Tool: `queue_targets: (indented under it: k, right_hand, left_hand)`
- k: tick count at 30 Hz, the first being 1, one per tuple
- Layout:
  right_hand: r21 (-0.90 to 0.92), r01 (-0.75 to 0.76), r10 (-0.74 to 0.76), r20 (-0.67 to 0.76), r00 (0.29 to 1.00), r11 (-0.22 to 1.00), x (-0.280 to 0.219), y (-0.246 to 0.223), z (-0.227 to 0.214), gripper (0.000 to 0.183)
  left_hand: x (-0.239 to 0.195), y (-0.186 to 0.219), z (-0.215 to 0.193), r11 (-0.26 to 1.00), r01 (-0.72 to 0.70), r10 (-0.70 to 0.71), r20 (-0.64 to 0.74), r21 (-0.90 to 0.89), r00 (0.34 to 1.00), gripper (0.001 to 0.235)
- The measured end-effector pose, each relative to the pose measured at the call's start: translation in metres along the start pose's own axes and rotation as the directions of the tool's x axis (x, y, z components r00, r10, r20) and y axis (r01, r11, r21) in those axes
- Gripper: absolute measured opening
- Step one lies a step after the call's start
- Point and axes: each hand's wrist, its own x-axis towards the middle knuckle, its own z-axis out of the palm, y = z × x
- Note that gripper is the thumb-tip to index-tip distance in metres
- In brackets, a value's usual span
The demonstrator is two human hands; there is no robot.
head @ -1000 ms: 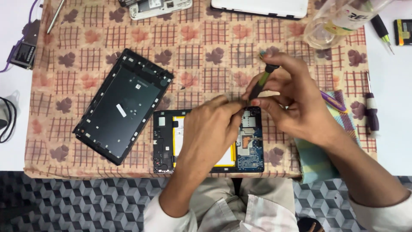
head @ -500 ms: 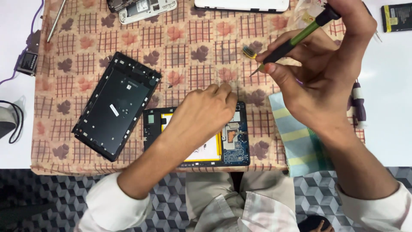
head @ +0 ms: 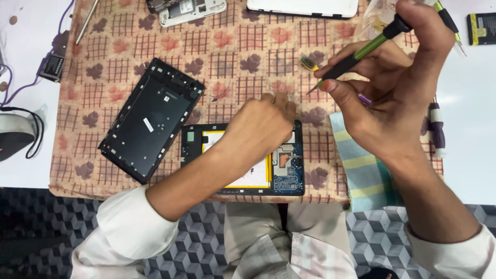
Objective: The person uses a screwdriver to remove screws from a disassembled tablet. They then lift and remove the motherboard from the device chassis and place it on the table.
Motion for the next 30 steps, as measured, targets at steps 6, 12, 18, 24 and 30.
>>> queue_targets:
  k: [6, 12, 18, 24, 30]
  right_hand:
    - [-0.061, 0.015, -0.014, 0.015, 1.0, 0.998, 0.002, 0.001, -0.001, 0.086]
    - [-0.109, 0.017, -0.014, 0.03, 0.999, 0.994, 0.003, -0.002, -0.003, 0.088]
    - [-0.103, -0.037, 0.041, 0.038, 0.998, 0.994, 0.004, -0.007, -0.004, 0.084]
    - [-0.078, -0.099, 0.103, 0.049, 0.994, 0.992, -0.005, -0.004, -0.002, 0.084]
    - [-0.083, -0.121, 0.129, 0.097, 0.987, 0.989, -0.005, -0.002, 0.012, 0.085]
  left_hand:
    - [0.001, 0.003, -0.003, 0.996, -0.003, -0.005, 0.095, 0.089, 0.995, 0.009]
    - [-0.005, -0.017, -0.013, 0.999, 0.005, -0.007, -0.045, -0.047, 0.999, 0.011]
    - [-0.029, -0.054, -0.021, 0.852, 0.208, -0.162, 0.136, -0.481, 0.977, 0.023]
    - [-0.109, -0.107, -0.046, 0.749, 0.58, -0.532, 0.231, -0.32, 0.815, 0.026]
    - [-0.162, -0.115, -0.041, 0.679, 0.645, -0.665, 0.078, -0.351, 0.742, 0.022]
